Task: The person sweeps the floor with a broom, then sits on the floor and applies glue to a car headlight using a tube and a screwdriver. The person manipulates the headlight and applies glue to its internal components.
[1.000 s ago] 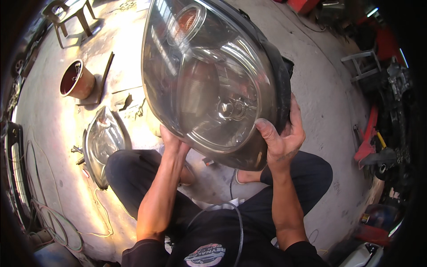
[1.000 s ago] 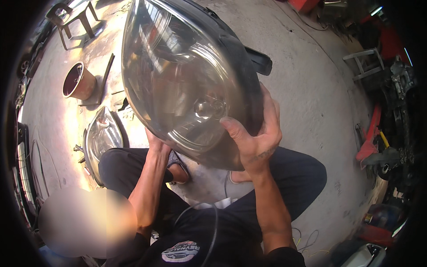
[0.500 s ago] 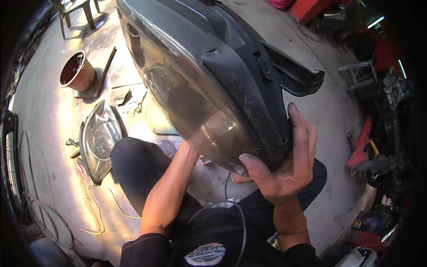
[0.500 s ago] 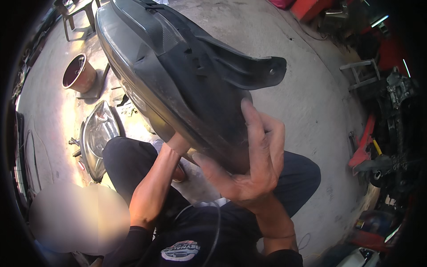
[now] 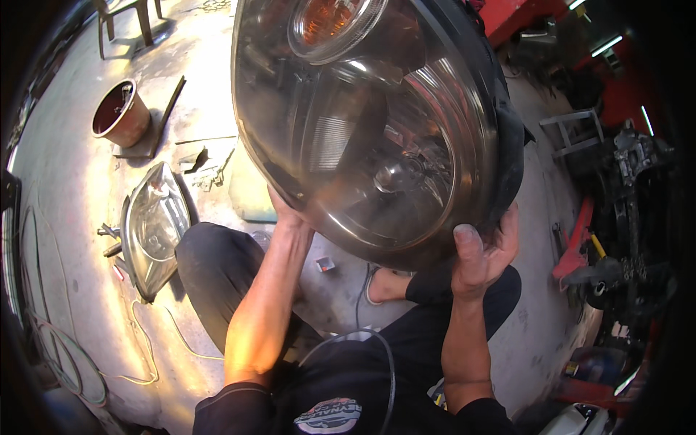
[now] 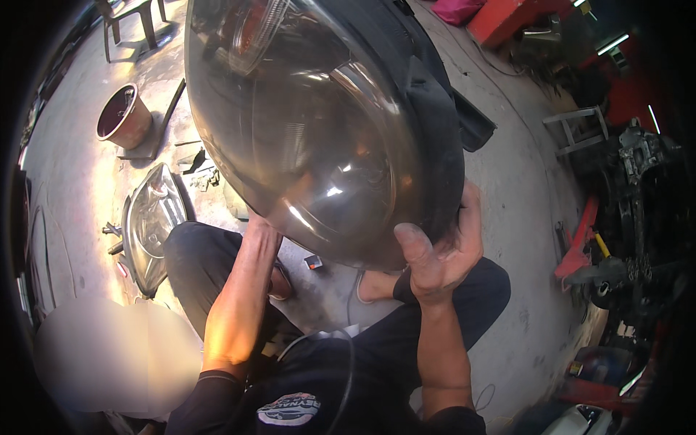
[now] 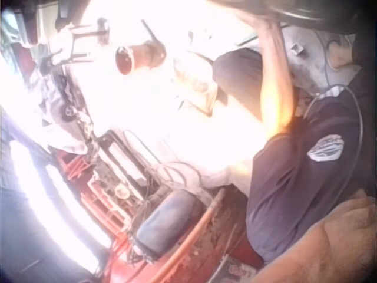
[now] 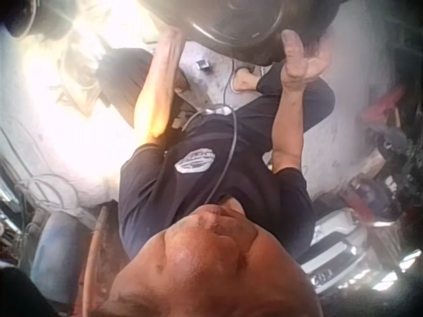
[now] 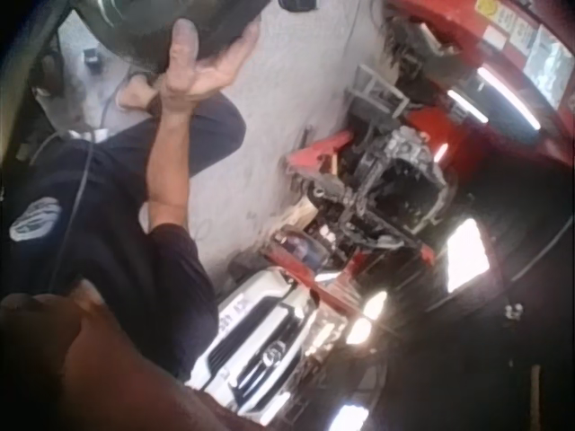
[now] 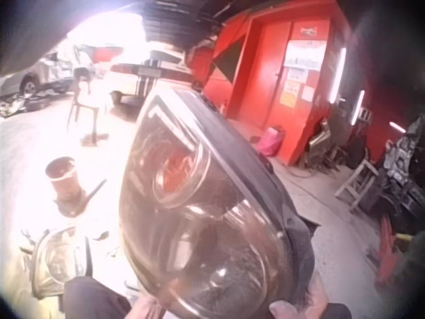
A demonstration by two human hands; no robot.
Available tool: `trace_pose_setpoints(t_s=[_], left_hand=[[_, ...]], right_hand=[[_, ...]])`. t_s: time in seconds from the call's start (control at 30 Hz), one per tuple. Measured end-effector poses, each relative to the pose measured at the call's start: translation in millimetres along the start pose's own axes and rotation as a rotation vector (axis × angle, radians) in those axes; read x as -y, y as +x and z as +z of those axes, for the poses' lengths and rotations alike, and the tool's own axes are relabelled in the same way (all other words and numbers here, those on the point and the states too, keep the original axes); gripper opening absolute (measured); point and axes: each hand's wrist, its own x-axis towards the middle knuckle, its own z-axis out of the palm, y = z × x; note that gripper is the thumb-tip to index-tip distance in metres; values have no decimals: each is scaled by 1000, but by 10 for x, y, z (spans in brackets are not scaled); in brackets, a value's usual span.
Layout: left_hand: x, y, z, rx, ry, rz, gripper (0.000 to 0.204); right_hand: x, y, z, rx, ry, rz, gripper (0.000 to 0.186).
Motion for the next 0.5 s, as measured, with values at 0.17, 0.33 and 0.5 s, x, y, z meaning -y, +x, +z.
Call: trace_pose_setpoints(t_s=[0.17, 0.33, 0.5], left_hand=[[-310, -164, 536, -134, 43, 67, 73], [-293, -272, 529, -103, 53, 42, 70], [-318, -337, 530, -156, 163, 54, 75]], right_hand=[[-313, 47, -70, -47, 76, 236, 50], [-552, -63, -34, -125, 165, 213, 42], [-708, -46, 1, -183, 204, 303, 42]])
